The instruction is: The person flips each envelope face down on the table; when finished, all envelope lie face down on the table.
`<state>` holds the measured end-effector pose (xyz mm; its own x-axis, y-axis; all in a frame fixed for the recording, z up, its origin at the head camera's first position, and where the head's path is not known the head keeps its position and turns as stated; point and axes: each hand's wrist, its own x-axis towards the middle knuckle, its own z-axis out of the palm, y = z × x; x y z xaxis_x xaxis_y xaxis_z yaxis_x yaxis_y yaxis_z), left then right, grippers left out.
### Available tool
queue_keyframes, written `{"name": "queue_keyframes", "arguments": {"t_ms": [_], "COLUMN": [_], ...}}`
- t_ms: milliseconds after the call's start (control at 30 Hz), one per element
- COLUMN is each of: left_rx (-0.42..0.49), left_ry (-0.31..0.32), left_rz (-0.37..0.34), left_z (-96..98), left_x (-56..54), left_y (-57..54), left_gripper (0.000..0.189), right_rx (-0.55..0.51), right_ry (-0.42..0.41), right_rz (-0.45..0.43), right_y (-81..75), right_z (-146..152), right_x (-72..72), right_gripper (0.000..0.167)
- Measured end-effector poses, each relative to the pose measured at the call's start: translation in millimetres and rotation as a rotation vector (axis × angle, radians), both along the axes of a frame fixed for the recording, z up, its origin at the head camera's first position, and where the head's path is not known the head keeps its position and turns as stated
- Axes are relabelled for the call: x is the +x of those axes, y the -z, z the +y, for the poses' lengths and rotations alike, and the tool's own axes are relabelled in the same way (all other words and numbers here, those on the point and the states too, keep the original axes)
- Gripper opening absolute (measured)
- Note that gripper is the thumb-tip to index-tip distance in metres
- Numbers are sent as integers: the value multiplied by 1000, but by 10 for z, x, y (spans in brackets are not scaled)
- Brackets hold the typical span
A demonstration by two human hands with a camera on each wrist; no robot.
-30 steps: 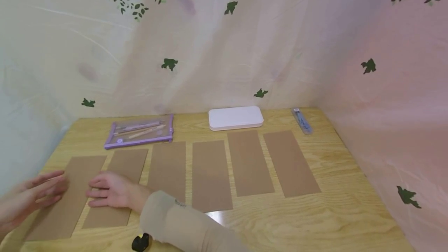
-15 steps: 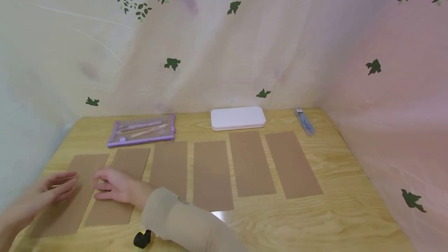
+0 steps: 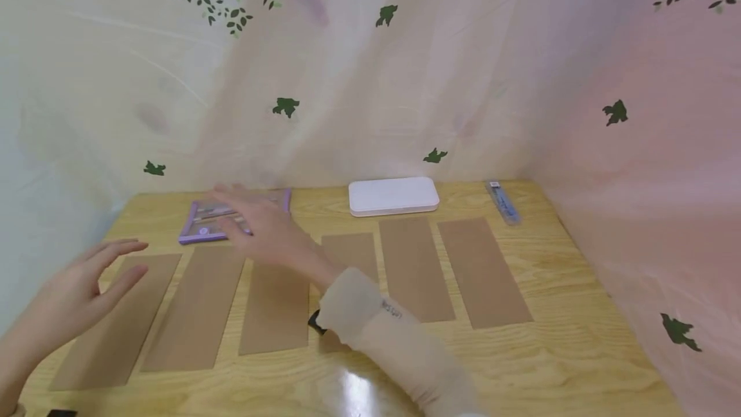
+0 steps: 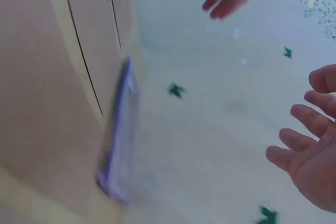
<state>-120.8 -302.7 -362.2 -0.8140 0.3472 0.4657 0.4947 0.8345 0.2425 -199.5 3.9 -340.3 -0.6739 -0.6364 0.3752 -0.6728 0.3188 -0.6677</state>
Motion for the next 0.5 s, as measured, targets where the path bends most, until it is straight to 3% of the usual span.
{"name": "queue_keyframes", "arguments": {"t_ms": [100, 200, 367, 500], "left_rx": [-15, -14, -44, -82], "left_ry": [40, 63, 56, 41], "left_rz": [96, 157, 195, 241], "left_z": [105, 176, 209, 143], "left_x": [-14, -44, -109, -193], "left_y": [-131, -225, -260, -222], "left_gripper": [43, 47, 60, 72], "right_rx": [115, 166, 226, 336], "right_ry": [83, 177, 310, 409], "right_rz": [275, 439, 560, 560], "right_y": [-138, -225, -285, -313], "right_z": [304, 591, 1109, 1559], "right_x": [-28, -49, -64, -65], "right_gripper": [47, 45, 46, 50]}}
